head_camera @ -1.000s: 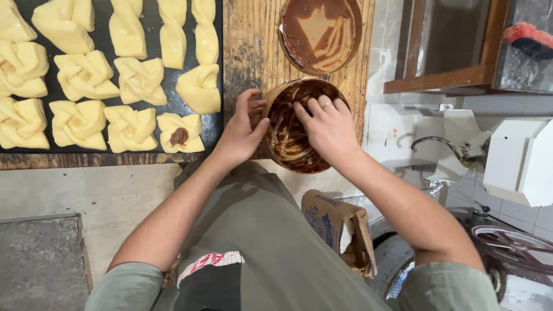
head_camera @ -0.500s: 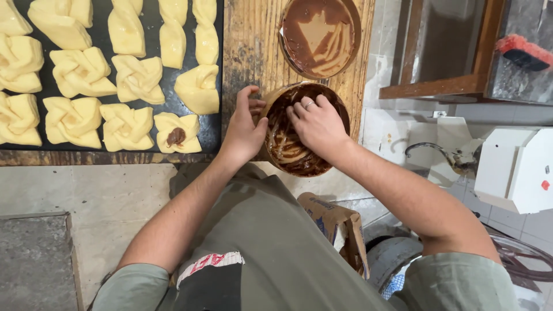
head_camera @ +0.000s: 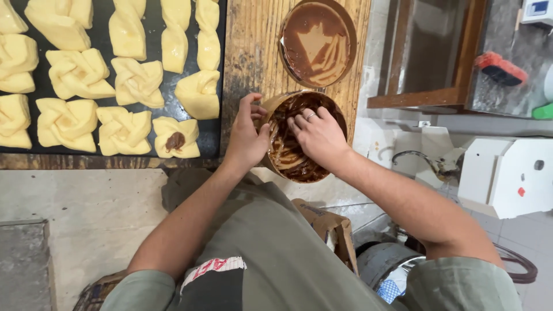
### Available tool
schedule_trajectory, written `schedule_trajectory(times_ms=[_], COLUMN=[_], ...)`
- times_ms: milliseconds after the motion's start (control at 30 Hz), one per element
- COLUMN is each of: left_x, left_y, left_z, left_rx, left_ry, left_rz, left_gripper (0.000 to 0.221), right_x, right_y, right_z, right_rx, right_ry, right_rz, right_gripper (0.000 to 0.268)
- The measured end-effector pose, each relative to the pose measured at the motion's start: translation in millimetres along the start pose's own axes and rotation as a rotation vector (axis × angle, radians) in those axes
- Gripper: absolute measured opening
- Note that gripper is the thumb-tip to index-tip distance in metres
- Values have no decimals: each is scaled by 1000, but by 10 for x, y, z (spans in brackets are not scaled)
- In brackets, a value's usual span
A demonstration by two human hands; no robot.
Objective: Fill shaped dough pieces with chocolate filling using a small spatula and adjust the dough by hand
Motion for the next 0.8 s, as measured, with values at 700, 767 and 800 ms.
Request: schedule_trajectory(times_ms=[700, 767, 800], left_x=[393, 525, 590], left_y=[-415, -563, -647], left_z=[1, -54, -82], left_rx=[-211, -237, -260], left_ry=[311, 308, 313], left_rz=[4, 0, -12], left_gripper=[28, 27, 26], right_x=[593, 621, 612], right_y=[-1017, -1035, -1048], right_z=[242, 105, 46], right_rx=[-615, -772, -923], right_ry=[681, 681, 690], right_rz=[-295, -211, -125], right_gripper=[32, 31, 32])
Point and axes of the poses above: each hand's wrist, its own x-axis away from the middle knuckle, its own y-axis out of the palm, z = x × y, the point moved 7 cm from there along -x, towards the middle knuckle, and after that the axes turned 6 degrees about -x, right-handed, at the moved point
